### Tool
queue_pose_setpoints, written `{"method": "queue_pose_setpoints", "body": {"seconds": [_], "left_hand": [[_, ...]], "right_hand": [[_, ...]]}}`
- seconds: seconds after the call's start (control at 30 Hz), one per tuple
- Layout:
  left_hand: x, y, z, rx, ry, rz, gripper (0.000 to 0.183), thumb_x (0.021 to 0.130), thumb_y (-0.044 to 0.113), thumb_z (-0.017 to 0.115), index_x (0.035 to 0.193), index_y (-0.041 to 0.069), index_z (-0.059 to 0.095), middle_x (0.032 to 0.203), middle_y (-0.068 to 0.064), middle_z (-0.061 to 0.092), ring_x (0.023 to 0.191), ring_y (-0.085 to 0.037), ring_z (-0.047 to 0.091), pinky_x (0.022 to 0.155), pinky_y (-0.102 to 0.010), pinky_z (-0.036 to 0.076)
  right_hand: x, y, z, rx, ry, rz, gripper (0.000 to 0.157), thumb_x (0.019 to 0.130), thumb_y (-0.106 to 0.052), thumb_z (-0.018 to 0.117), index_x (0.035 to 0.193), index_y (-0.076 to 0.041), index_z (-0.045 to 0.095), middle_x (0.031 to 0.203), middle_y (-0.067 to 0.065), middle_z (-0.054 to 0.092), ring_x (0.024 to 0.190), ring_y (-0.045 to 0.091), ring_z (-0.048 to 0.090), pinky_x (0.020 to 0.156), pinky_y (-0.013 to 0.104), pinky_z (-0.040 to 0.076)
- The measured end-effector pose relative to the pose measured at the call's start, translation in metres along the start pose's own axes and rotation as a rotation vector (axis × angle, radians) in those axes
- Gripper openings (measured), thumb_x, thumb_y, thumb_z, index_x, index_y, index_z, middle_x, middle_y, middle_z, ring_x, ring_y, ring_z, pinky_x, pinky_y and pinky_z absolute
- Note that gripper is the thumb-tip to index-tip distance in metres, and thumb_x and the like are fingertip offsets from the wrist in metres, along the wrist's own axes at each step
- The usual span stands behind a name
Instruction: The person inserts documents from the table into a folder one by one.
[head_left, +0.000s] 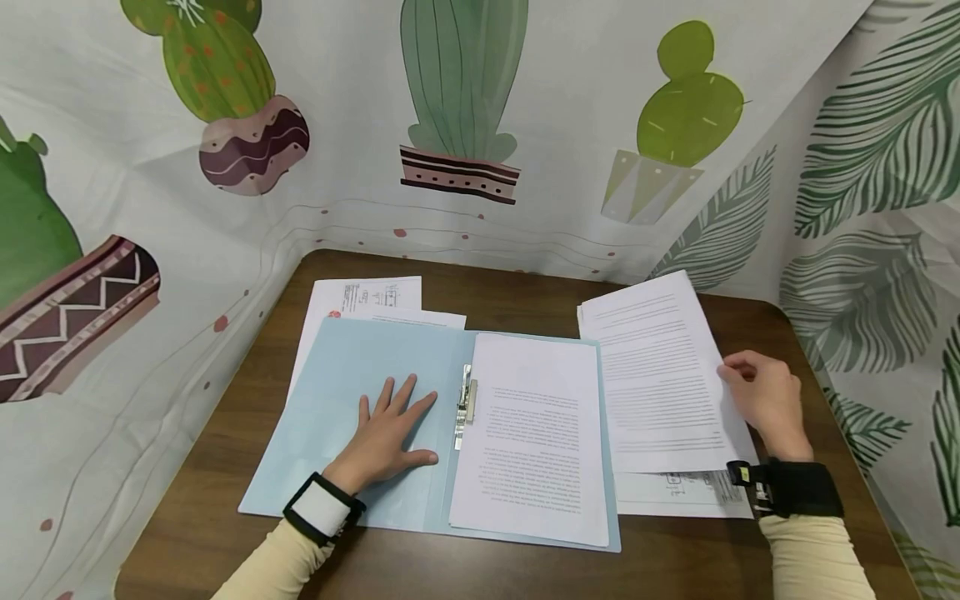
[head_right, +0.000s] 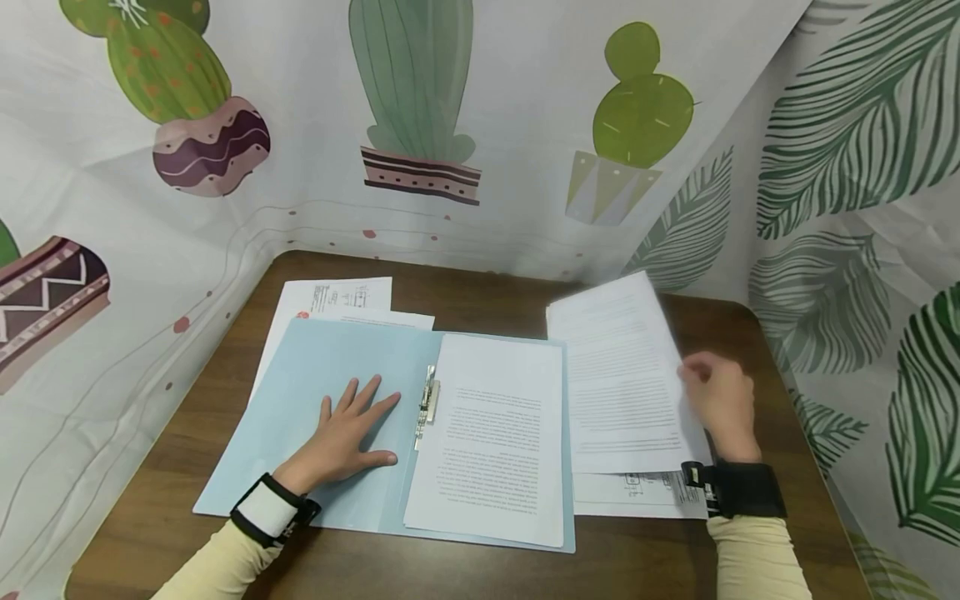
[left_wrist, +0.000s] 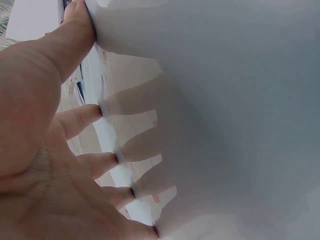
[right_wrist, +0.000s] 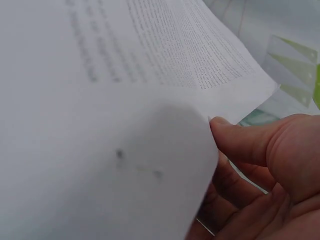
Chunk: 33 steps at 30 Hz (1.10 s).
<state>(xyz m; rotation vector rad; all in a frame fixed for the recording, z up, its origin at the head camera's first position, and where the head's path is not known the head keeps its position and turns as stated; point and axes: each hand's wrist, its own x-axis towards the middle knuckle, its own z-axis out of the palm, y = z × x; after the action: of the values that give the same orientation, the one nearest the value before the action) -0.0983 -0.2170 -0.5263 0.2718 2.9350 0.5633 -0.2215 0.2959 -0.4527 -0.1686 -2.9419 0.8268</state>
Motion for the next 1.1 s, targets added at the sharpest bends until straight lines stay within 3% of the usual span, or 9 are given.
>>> {"method": "queue_pose_setpoints", "body": {"seconds": [0.3, 0.47, 0.83, 0.9, 0.97, 1.1], "left_hand": [[0.001, 0.0, 0.001, 0.003, -0.002, 0.0, 0.095, 0.076, 0.055, 0.085, 0.154, 0.014, 0.049, 0.166, -0.024, 0.025, 0.151, -0.055, 0.011, 0.108, -0.083, 0.008], [0.001, -0.001, 0.002, -0.001, -0.002, -0.001, 0.095, 0.077, 0.055, 0.085, 0.154, 0.015, 0.049, 0.166, -0.023, 0.024, 0.152, -0.055, 0.011, 0.108, -0.083, 0.007], [0.001, -0.001, 0.003, -0.007, 0.003, -0.003, 0.095, 0.077, 0.055, 0.085, 0.154, 0.015, 0.049, 0.167, -0.023, 0.024, 0.152, -0.055, 0.01, 0.108, -0.083, 0.007], [0.0, -0.001, 0.003, -0.007, 0.005, -0.001, 0.095, 0.076, 0.055, 0.085, 0.154, 0.015, 0.049, 0.166, -0.023, 0.025, 0.152, -0.055, 0.01, 0.108, -0.084, 0.007], [0.0, -0.001, 0.003, -0.006, 0.011, 0.004, 0.095, 0.076, 0.055, 0.086, 0.154, 0.014, 0.05, 0.166, -0.024, 0.025, 0.151, -0.056, 0.011, 0.108, -0.084, 0.007], [0.0, -0.002, 0.003, -0.001, 0.026, 0.016, 0.094, 0.076, 0.055, 0.086, 0.153, 0.014, 0.051, 0.165, -0.024, 0.028, 0.15, -0.057, 0.013, 0.107, -0.084, 0.008]], "right_hand": [[-0.002, 0.013, -0.025, -0.017, 0.081, 0.002, 0.026, 0.103, -0.013, 0.06, 0.115, 0.01, 0.067, 0.106, 0.034, 0.066, 0.091, 0.045, 0.06, 0.064, 0.038, 0.037], [-0.003, 0.016, -0.041, -0.023, 0.126, -0.012, 0.027, 0.104, -0.013, 0.059, 0.115, 0.011, 0.067, 0.106, 0.034, 0.066, 0.088, 0.042, 0.06, 0.06, 0.031, 0.038], [-0.007, 0.022, -0.075, -0.056, 0.17, 0.097, 0.032, 0.105, -0.014, 0.055, 0.123, 0.011, 0.063, 0.116, 0.036, 0.062, 0.091, 0.043, 0.057, 0.057, 0.03, 0.035], [-0.007, 0.025, -0.078, -0.072, 0.172, 0.128, 0.033, 0.106, -0.014, 0.054, 0.125, 0.012, 0.062, 0.118, 0.036, 0.061, 0.093, 0.046, 0.058, 0.058, 0.031, 0.035], [-0.009, 0.028, -0.08, -0.078, 0.171, 0.156, 0.034, 0.106, -0.014, 0.053, 0.126, 0.012, 0.061, 0.12, 0.038, 0.06, 0.097, 0.049, 0.056, 0.07, 0.04, 0.041], [-0.01, 0.033, -0.082, -0.087, 0.175, 0.216, 0.035, 0.107, -0.016, 0.051, 0.126, 0.011, 0.061, 0.121, 0.037, 0.06, 0.098, 0.049, 0.055, 0.075, 0.048, 0.036]]}}
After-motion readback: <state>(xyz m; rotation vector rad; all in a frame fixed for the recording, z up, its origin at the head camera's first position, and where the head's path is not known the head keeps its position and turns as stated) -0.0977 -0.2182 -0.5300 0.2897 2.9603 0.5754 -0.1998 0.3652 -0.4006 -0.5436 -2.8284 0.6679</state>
